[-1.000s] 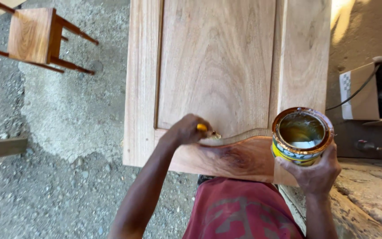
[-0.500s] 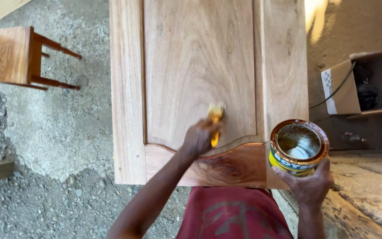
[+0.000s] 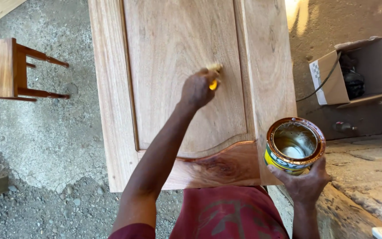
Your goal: Apply stain or varnish to a wooden door using a paint brush.
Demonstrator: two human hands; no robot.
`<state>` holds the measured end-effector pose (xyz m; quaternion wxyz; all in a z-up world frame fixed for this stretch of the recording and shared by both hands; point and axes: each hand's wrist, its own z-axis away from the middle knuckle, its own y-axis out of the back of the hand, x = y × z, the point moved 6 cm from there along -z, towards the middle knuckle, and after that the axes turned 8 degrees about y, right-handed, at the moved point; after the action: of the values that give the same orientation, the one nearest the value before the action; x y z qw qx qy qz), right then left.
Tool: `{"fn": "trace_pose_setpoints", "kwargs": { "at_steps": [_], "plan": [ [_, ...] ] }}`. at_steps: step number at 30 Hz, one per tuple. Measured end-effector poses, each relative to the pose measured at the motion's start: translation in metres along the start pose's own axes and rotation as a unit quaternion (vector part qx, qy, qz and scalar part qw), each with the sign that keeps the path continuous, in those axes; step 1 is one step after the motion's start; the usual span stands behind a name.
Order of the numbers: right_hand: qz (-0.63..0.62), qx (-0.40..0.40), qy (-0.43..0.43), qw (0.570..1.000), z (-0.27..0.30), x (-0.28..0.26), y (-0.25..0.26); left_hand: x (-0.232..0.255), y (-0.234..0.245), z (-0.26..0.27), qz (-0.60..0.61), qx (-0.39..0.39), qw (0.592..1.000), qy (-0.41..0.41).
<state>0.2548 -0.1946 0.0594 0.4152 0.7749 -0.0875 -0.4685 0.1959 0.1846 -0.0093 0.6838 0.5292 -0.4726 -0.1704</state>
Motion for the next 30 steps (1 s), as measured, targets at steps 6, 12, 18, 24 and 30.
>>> {"fn": "trace_pose_setpoints", "kwargs": {
  "at_steps": [6, 12, 18, 24, 30],
  "plan": [
    [0.016, -0.002, -0.035, 0.999, 0.006, 0.009, -0.002, 0.043, -0.031, 0.098, 0.035, -0.087, 0.993, -0.066],
    [0.001, -0.01, -0.031, 0.999, -0.004, 0.009, 0.002, 0.082, -0.017, 0.108, 0.158, -0.245, 0.951, -0.104],
    [0.01, 0.018, -0.001, 1.0, -0.004, 0.002, 0.008, 0.068, -0.048, 0.028, 0.162, -0.303, 0.939, 0.026],
    [0.0, 0.006, -0.008, 1.0, 0.005, 0.0, 0.01, 0.085, -0.03, 0.008, 0.021, 0.048, 0.998, -0.026],
    [0.03, 0.011, -0.04, 0.999, 0.015, 0.026, 0.013, 0.125, -0.047, 0.072, 0.015, -0.193, 0.978, -0.082]
  ]
}}
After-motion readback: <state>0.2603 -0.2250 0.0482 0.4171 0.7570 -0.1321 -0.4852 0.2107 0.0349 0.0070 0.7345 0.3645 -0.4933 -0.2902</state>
